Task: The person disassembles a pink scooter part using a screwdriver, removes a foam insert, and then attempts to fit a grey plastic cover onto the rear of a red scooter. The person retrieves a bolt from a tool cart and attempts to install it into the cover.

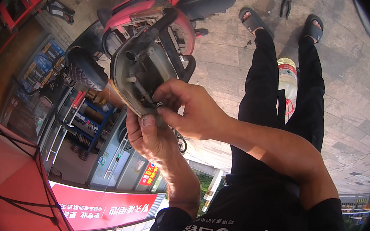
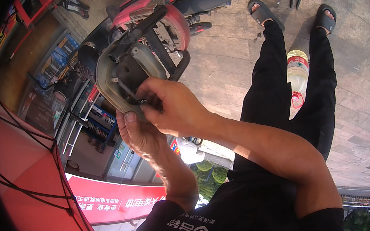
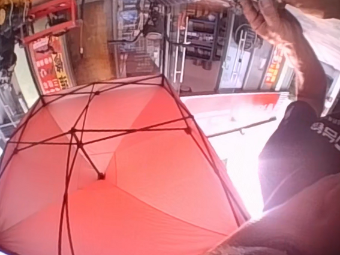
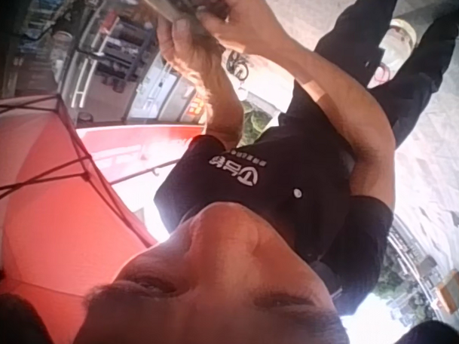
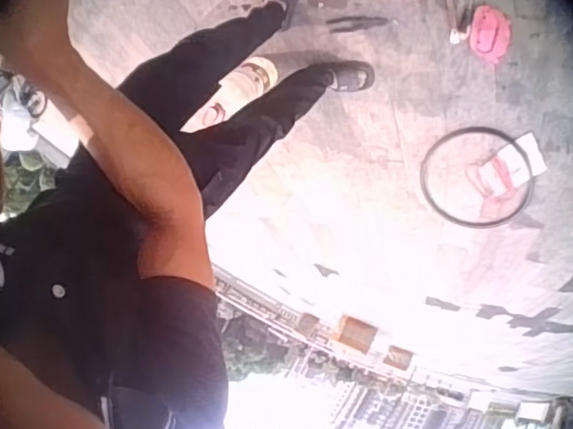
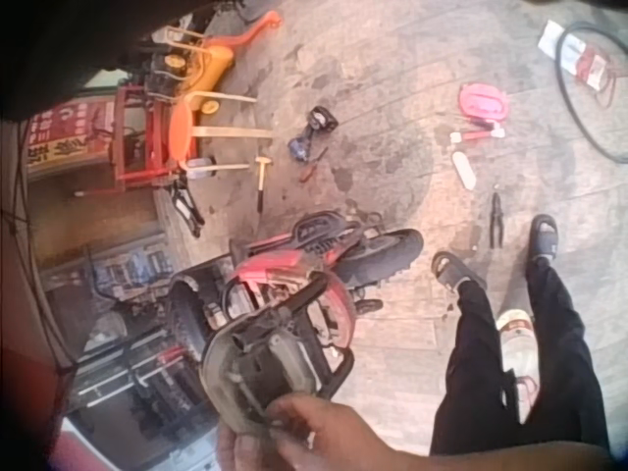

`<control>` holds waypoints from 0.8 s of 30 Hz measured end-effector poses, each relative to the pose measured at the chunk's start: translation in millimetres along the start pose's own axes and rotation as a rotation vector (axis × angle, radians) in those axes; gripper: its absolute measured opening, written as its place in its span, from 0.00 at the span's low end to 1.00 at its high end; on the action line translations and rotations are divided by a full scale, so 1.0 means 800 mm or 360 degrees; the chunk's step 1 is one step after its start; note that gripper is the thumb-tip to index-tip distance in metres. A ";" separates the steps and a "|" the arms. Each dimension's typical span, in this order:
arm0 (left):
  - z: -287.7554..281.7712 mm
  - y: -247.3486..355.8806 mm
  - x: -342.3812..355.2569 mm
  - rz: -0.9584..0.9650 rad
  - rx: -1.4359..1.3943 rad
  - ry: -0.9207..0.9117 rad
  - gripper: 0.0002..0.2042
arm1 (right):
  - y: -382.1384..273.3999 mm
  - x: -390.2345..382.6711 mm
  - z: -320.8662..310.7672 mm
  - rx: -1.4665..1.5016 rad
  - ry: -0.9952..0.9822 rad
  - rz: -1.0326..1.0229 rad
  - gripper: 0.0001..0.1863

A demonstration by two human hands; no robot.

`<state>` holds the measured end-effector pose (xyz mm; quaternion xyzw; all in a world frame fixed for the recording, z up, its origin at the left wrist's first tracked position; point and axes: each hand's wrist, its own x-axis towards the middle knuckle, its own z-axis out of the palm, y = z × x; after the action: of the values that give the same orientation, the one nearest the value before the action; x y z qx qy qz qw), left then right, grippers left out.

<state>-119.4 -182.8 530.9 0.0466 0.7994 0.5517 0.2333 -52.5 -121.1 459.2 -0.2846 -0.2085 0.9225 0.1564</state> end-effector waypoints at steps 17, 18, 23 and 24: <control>-0.010 -0.009 0.000 0.0270 0.0166 -0.0072 0.28 | 0.002 0.007 0.002 0.0024 -0.0070 0.0008 0.10; -0.009 -0.008 0.002 0.0269 0.0138 -0.0093 0.26 | 0.002 0.007 0.002 0.0011 -0.0061 0.0014 0.10; -0.002 -0.003 0.004 0.0260 0.0176 -0.0071 0.28 | 0.002 0.008 0.006 -0.0013 -0.0043 -0.0027 0.10; -0.001 -0.003 0.003 0.0261 0.0188 -0.0059 0.28 | 0.002 0.007 0.005 -0.0032 -0.0078 0.0018 0.10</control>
<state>-121.5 -183.1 528.2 0.1359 0.8196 0.5199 0.1990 -59.5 -121.1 458.6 -0.2645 -0.2199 0.9280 0.1434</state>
